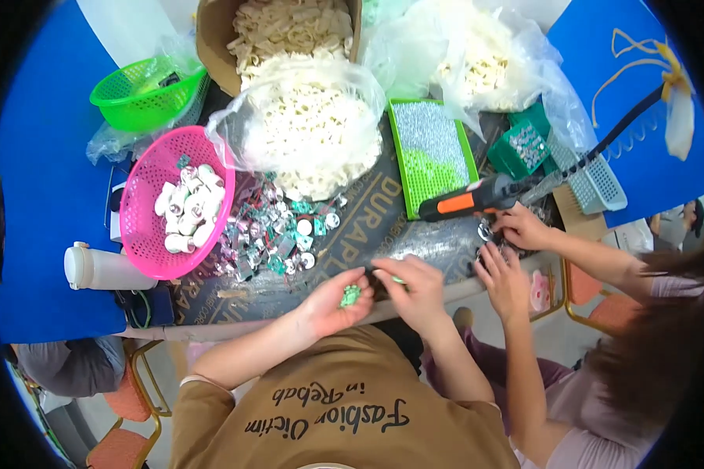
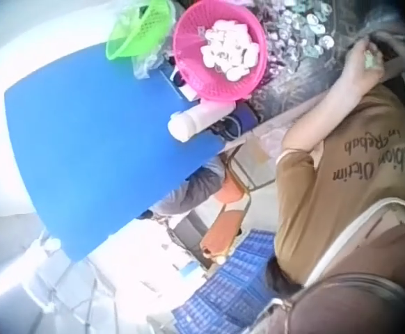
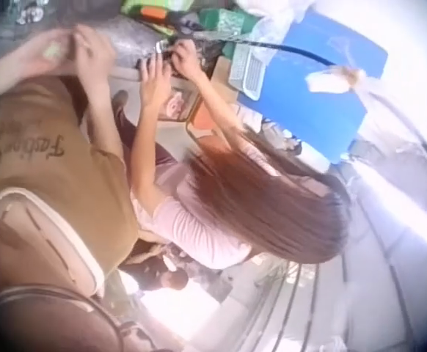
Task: Assembling small plastic components for toys using a glue gun.
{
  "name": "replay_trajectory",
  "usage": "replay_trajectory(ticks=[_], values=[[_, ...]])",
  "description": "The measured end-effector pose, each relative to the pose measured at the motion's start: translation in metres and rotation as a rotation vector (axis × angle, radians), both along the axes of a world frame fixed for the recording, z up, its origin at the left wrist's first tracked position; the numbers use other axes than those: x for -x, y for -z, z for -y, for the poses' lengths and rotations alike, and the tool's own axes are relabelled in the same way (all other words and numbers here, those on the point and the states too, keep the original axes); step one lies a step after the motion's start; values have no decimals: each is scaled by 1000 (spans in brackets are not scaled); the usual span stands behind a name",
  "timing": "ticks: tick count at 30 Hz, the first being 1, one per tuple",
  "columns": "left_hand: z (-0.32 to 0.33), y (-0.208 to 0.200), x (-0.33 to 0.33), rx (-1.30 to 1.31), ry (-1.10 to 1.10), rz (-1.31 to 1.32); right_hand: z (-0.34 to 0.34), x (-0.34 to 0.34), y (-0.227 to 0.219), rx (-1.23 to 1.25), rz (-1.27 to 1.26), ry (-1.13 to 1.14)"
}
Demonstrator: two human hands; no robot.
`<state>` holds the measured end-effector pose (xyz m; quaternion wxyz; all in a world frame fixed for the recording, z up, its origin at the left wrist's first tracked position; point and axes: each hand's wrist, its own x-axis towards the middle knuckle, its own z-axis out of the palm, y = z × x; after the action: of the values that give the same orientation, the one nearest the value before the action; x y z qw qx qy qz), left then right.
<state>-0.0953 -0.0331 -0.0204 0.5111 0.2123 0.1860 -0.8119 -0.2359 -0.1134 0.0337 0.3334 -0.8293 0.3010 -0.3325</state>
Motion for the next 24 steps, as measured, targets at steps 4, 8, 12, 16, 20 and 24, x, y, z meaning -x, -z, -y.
replay_trajectory(ticks=[4,8,12,16,20,24], values=[[42,-65,-41,134,151,315,28,25,16,17,16,222],[172,-182,-81,559,251,1792,36,55,38,136,-109,300],[325,-184,-155,560,557,2449,36,45,51,150,-99,218],[421,-149,-109,574,1053,2140,41,51,56,128,-130,278],[513,-75,-168,498,1385,2467,39,38,51,144,-116,224],[525,-51,-150,524,1380,2373,43,46,57,146,-158,310]])
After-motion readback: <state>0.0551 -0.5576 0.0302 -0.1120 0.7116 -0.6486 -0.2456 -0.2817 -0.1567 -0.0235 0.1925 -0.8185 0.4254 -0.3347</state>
